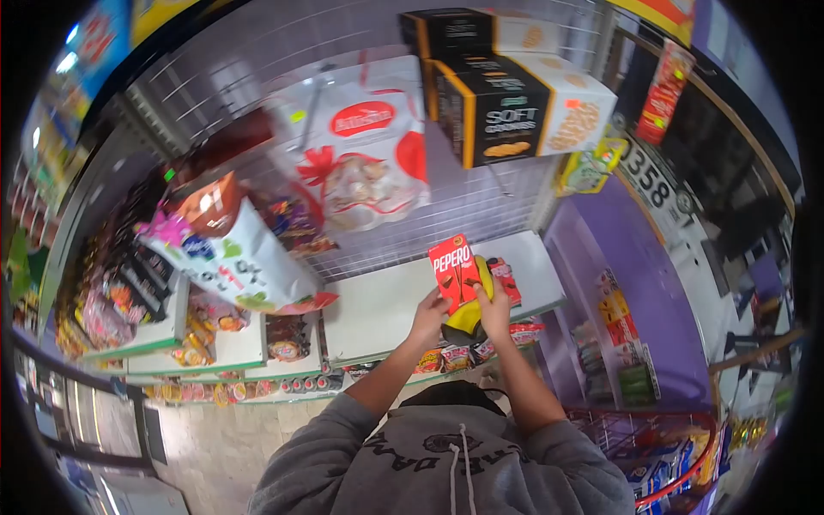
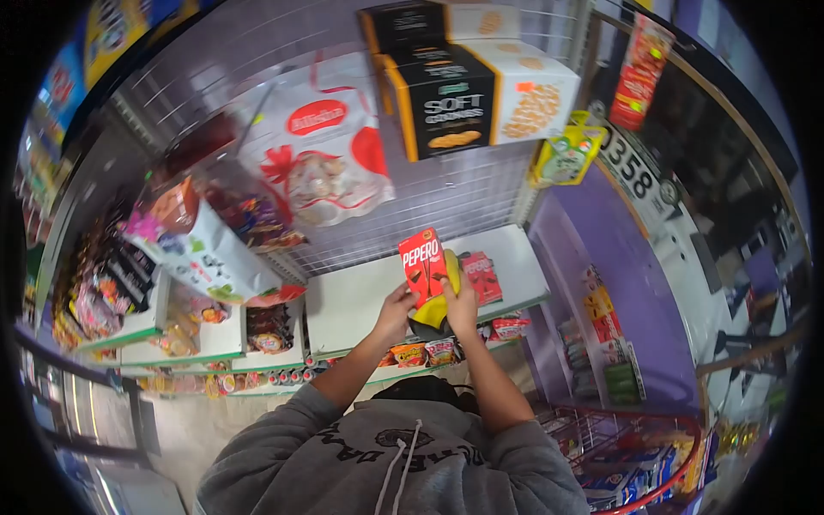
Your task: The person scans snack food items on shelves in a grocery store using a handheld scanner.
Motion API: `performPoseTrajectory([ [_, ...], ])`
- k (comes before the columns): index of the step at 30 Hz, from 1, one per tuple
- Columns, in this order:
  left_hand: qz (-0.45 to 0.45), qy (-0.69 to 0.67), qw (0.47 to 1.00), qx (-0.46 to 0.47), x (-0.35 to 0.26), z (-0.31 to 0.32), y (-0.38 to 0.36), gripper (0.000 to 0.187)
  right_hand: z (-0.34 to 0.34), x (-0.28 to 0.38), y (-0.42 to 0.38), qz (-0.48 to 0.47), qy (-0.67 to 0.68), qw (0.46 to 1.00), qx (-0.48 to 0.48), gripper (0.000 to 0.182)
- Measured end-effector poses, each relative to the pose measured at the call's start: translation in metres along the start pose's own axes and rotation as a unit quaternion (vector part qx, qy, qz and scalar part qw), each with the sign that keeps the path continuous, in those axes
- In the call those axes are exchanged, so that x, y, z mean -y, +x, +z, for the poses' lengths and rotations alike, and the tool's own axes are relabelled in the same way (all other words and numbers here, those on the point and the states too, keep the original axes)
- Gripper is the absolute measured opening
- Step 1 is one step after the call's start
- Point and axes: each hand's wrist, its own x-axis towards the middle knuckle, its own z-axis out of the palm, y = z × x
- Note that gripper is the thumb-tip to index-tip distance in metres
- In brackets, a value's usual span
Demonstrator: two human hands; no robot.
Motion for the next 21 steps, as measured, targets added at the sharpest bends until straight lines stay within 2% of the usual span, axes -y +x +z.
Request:
performPoseTrajectory([
  [2, -0.058, 0.020, 0.997, 0.036, 0.018, 0.010, 0.009, 0.058, -0.024, -0.026, 0.008, 0.046, -0.113, 0.992, 0.033, 0.037],
  [4, -0.099, 0.034, 0.993, 0.048, 0.038, 0.015, 0.032, 0.054, -0.046, -0.054, 0.012, 0.085, -0.221, 0.970, 0.050, 0.038],
  [8, -0.139, 0.040, 0.989, 0.035, 0.095, 0.018, 0.095, 0.053, -0.104, -0.088, 0.013, 0.204, -0.236, 0.950, -0.019, 0.036],
  [12, -0.183, 0.115, 0.976, -0.033, 0.131, 0.032, 0.143, 0.054, -0.155, -0.121, 0.008, 0.261, -0.242, 0.932, -0.071, 0.038],
  [16, -0.204, 0.143, 0.958, -0.143, 0.171, 0.045, 0.192, 0.048, -0.189, -0.156, -0.005, 0.287, -0.217, 0.929, -0.091, 0.037],
  [21, -0.212, 0.147, 0.949, -0.181, 0.201, 0.052, 0.237, 0.052, -0.222, -0.188, -0.024, 0.321, -0.221, 0.917, -0.086, 0.036],
])
